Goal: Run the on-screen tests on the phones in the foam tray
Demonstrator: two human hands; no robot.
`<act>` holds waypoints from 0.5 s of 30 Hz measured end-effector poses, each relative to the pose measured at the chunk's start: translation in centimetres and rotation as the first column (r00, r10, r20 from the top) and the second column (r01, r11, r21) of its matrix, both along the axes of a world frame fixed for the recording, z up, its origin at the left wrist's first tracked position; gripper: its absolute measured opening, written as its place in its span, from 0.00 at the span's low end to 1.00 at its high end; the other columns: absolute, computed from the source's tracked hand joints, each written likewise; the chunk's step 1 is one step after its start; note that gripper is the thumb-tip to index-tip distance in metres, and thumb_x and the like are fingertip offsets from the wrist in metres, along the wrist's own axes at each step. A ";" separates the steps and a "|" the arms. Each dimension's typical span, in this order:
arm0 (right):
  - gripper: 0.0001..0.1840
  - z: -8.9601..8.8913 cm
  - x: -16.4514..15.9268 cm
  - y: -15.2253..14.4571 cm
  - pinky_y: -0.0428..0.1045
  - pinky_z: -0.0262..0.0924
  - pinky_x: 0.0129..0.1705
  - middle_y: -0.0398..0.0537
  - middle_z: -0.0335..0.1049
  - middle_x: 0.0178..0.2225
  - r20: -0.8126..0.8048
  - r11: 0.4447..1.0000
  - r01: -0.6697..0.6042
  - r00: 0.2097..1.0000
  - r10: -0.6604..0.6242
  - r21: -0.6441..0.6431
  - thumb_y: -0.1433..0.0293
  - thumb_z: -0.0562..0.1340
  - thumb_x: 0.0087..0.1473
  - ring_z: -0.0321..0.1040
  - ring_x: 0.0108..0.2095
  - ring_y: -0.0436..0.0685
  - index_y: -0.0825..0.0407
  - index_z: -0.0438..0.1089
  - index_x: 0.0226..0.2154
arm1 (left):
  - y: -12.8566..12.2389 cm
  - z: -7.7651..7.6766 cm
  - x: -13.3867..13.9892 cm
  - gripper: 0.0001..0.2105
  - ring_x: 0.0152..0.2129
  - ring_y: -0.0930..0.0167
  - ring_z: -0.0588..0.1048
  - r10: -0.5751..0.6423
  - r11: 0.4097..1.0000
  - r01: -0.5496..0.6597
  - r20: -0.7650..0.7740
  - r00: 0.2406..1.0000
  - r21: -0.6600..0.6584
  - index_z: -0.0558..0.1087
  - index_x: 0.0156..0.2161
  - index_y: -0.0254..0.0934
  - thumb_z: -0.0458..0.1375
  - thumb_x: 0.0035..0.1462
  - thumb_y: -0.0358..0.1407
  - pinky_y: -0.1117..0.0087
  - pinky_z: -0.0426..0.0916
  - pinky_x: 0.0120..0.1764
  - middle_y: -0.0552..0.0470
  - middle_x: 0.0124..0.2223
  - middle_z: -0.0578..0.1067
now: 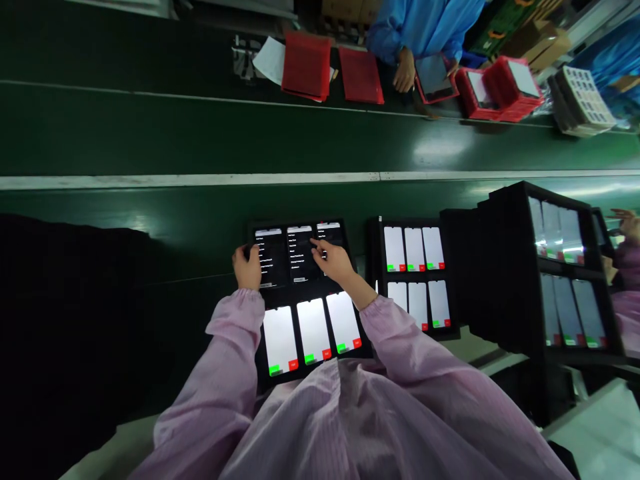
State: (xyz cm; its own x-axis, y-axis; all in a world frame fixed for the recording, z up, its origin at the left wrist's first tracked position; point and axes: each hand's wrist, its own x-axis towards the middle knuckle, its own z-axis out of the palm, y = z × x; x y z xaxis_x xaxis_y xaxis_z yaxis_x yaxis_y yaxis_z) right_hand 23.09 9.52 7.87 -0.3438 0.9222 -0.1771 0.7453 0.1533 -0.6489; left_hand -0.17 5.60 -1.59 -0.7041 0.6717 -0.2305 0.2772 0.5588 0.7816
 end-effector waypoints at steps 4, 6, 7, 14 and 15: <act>0.08 0.1 -1.5 -0.3 0.46 0.66 0.40 0.46 0.82 0.43 0.016 0.999 -0.021 1.000 0.021 -0.035 0.70 0.60 0.66 0.78 0.36 0.55 0.48 0.76 0.44 | 1.0 0.1 -0.3 0.14 0.53 0.56 0.73 0.007 0.999 -0.008 -0.013 1.000 -0.051 0.70 0.41 0.39 0.60 0.56 0.46 0.51 0.64 0.62 0.42 0.45 0.76; 0.08 0.1 -1.7 -0.3 0.47 0.66 0.40 0.47 0.81 0.46 0.024 0.999 -0.021 0.999 0.022 -0.044 0.70 0.60 0.66 0.78 0.36 0.55 0.48 0.76 0.41 | 1.4 0.1 -0.4 0.14 0.54 0.54 0.72 0.001 0.997 -0.002 -0.022 1.000 -0.079 0.69 0.41 0.39 0.62 0.53 0.44 0.49 0.63 0.62 0.40 0.46 0.75; 0.07 0.0 -1.8 -0.3 0.47 0.67 0.40 0.47 0.81 0.47 0.028 0.999 -0.022 0.999 0.024 -0.044 0.70 0.60 0.66 0.78 0.37 0.55 0.48 0.76 0.41 | 1.4 0.1 -0.4 0.14 0.55 0.53 0.72 -0.001 0.996 0.000 -0.021 1.000 -0.087 0.69 0.41 0.39 0.63 0.52 0.44 0.48 0.63 0.62 0.40 0.47 0.75; 0.09 -0.4 -2.1 0.3 0.47 0.66 0.40 0.47 0.81 0.40 0.094 0.998 0.004 0.996 0.002 -0.058 0.69 0.61 0.66 0.79 0.40 0.57 0.48 0.75 0.46 | 1.1 0.2 -0.2 0.11 0.56 0.55 0.70 0.003 0.999 -0.002 0.006 1.000 -0.043 0.69 0.40 0.40 0.56 0.59 0.45 0.49 0.60 0.64 0.41 0.45 0.74; 0.09 -0.5 -2.0 0.3 0.47 0.66 0.40 0.47 0.81 0.40 0.093 0.998 0.009 0.996 -0.003 -0.060 0.69 0.61 0.66 0.79 0.40 0.57 0.48 0.75 0.46 | 1.1 0.2 -0.2 0.10 0.56 0.56 0.70 0.008 0.999 -0.008 0.003 1.000 -0.037 0.69 0.39 0.40 0.55 0.60 0.44 0.50 0.60 0.64 0.42 0.44 0.74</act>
